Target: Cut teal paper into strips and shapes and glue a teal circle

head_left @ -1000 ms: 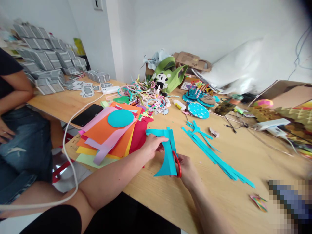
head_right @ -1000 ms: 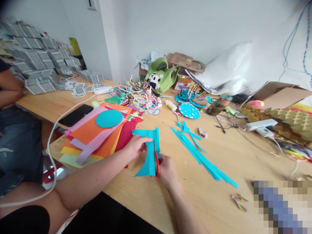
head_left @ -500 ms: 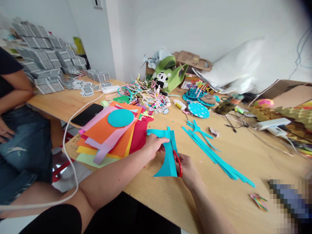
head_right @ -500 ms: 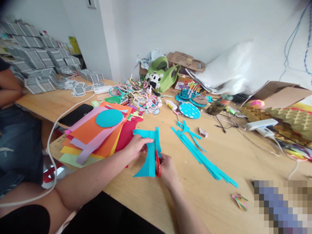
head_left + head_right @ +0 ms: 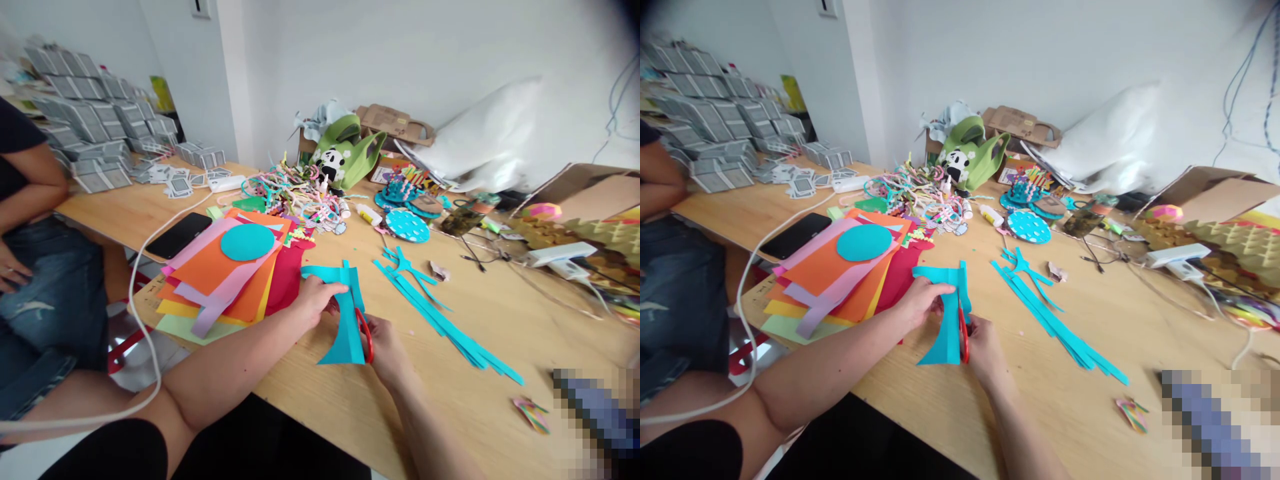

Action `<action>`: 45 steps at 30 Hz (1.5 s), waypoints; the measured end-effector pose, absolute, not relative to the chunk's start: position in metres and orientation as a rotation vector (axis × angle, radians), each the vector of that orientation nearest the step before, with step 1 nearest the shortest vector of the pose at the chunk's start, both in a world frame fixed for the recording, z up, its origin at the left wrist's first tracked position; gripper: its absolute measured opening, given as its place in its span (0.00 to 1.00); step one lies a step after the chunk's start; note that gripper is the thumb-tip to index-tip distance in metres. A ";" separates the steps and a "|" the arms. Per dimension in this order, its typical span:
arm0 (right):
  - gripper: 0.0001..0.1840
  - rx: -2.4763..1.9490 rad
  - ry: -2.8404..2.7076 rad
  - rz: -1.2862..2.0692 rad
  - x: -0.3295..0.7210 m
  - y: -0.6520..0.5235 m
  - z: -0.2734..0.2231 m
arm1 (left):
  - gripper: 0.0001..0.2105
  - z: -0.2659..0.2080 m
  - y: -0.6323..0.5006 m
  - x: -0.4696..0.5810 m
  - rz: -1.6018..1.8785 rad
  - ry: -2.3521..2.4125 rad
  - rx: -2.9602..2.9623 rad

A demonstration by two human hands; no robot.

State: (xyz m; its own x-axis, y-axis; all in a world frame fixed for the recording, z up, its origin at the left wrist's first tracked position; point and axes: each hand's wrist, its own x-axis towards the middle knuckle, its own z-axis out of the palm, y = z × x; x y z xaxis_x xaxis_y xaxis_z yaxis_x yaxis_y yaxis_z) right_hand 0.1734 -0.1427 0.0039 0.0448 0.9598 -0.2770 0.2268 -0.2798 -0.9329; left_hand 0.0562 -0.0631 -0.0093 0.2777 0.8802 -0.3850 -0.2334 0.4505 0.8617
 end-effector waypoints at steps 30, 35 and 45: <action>0.22 -1.663 -1.283 1.188 0.175 -0.143 0.001 | 0.09 -0.009 -0.063 0.056 0.832 0.997 0.728; 0.21 -1.656 -1.290 1.217 0.177 -0.143 -0.002 | 0.09 -0.012 -0.062 0.055 0.892 1.013 0.725; 0.24 -1.660 -1.256 1.229 0.172 -0.142 0.006 | 0.07 -0.018 -0.063 0.058 0.876 1.001 0.779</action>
State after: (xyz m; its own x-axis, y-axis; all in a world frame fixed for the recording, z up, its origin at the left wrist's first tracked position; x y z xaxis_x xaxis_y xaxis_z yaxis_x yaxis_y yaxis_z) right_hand 0.1717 -0.1420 0.0063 0.0755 0.9609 -0.2666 0.2873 -0.2770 -0.9169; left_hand 0.0577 -0.0629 -0.0182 0.2770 0.8865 -0.3706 -0.2497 0.4388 0.8632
